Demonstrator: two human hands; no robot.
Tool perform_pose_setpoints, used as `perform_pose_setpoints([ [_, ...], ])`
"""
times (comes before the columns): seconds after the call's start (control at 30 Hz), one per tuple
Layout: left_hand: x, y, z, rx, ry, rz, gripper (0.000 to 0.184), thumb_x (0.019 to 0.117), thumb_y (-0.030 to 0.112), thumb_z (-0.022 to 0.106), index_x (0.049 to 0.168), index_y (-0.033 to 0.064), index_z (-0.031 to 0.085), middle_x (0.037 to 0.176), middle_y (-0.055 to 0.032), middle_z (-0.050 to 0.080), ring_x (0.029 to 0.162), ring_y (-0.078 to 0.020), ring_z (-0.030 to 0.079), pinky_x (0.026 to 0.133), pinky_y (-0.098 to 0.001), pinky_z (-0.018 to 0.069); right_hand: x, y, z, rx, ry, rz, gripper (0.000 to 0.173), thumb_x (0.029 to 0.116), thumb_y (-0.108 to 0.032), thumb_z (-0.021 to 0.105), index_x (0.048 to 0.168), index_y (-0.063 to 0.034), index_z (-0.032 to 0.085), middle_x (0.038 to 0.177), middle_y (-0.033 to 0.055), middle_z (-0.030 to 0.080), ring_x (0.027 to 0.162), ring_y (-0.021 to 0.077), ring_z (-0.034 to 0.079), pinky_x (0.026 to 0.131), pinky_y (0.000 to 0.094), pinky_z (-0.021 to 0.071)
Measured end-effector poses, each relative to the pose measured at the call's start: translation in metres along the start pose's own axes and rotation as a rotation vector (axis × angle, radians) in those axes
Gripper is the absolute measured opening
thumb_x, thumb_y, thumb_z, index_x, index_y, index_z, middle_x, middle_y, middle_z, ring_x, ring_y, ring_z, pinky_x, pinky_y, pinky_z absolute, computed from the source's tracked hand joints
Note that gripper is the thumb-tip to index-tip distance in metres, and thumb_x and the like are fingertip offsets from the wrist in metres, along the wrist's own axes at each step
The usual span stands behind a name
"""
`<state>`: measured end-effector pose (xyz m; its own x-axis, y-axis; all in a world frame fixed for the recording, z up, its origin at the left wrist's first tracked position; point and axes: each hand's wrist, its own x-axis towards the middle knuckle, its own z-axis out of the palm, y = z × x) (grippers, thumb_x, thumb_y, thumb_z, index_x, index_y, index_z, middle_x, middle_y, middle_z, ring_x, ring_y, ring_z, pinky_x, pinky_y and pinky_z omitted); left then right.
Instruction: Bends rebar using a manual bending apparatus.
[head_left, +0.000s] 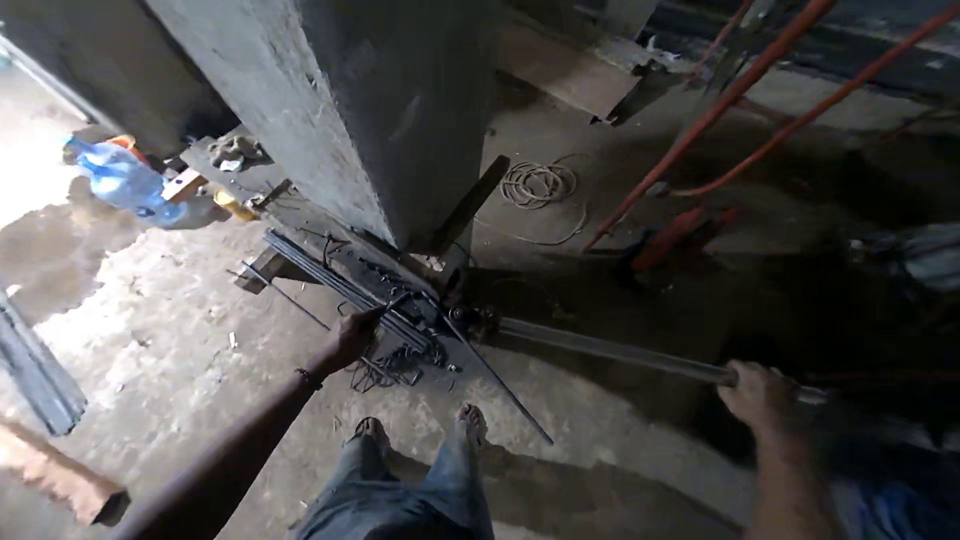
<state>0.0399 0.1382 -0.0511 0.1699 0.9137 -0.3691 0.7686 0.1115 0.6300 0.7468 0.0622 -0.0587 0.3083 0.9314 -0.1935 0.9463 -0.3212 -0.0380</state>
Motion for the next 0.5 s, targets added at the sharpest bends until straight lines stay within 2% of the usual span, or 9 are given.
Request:
perform_pose_setpoints([
  [0.1, -0.003, -0.002, 0.001, -0.005, 0.003, 0.02, 0.037, 0.1105, 0.03, 0.042, 0.133, 0.0022, 0.053, 0.085, -0.0096, 0.064, 0.072, -0.02, 0.064, 0.073, -0.0421, 0.0559, -0.019, -0.009, -0.004, 0.018, -0.016, 0.114, 0.026, 0.0951, -0.004, 0.066, 0.119, 0.0066, 0.068, 0.127, 0.0317, 0.064, 0.129, 0.0501, 0.055, 0.113, 0.0656, 0.0363],
  [0.17, 0.0, -0.006, -0.002, -0.032, -0.028, 0.043, 0.036, 0.1109, 0.03, 0.041, 0.122, -0.0003, 0.059, 0.084, -0.0096, 0.063, 0.073, -0.0194, 0.063, 0.073, -0.0413, 0.0548, -0.041, -0.012, 0.0, 0.033, 0.009, 0.166, 0.027, 0.0951, -0.004, 0.066, 0.12, 0.0057, 0.069, 0.129, 0.0312, 0.064, 0.13, 0.0498, 0.055, 0.113, 0.0652, 0.0373],
  [0.23, 0.004, -0.01, -0.008, -0.105, -0.103, 0.053, 0.037, 0.1115, 0.028, 0.04, 0.114, -0.0011, 0.063, 0.085, -0.0069, 0.061, 0.07, -0.0143, 0.058, 0.07, -0.0349, 0.0517, -0.08, -0.016, 0.011, 0.069, 0.044, 0.225, 0.028, 0.0953, -0.005, 0.066, 0.12, 0.0066, 0.068, 0.128, 0.033, 0.064, 0.13, 0.0522, 0.054, 0.111, 0.0674, 0.0386],
  [0.33, 0.006, -0.013, -0.011, -0.303, -0.214, 0.008, 0.033, 0.112, 0.028, 0.04, 0.111, 0.0025, 0.06, 0.075, 0.0009, 0.052, 0.056, -0.0069, 0.047, 0.054, -0.0241, 0.0442, -0.149, -0.021, 0.036, 0.172, 0.078, 0.358, 0.033, 0.0977, -0.009, 0.065, 0.126, 0.0078, 0.065, 0.13, 0.0359, 0.062, 0.129, 0.0542, 0.054, 0.109, 0.0692, 0.04],
  [0.4, 0.005, -0.012, -0.011, -0.464, -0.254, -0.037, 0.029, 0.1118, 0.027, 0.041, 0.111, 0.0037, 0.058, 0.07, 0.0032, 0.049, 0.051, -0.0056, 0.045, 0.048, -0.0217, 0.0424, -0.196, -0.035, 0.049, 0.223, 0.091, 0.467, 0.036, 0.0994, -0.009, 0.063, 0.131, 0.0075, 0.063, 0.134, 0.0365, 0.059, 0.131, 0.0543, 0.053, 0.11, 0.0682, 0.0394],
  [0.5, 0.003, -0.009, -0.013, -0.668, -0.302, -0.127, 0.025, 0.1116, 0.028, 0.042, 0.111, 0.006, 0.055, 0.067, 0.0035, 0.048, 0.048, -0.0053, 0.043, 0.044, -0.0203, 0.0396, -0.271, -0.074, 0.068, 0.242, 0.143, 0.598, 0.036, 0.0994, -0.008, 0.061, 0.132, 0.0072, 0.062, 0.137, 0.0356, 0.057, 0.133, 0.0521, 0.051, 0.112, 0.0656, 0.0385],
])
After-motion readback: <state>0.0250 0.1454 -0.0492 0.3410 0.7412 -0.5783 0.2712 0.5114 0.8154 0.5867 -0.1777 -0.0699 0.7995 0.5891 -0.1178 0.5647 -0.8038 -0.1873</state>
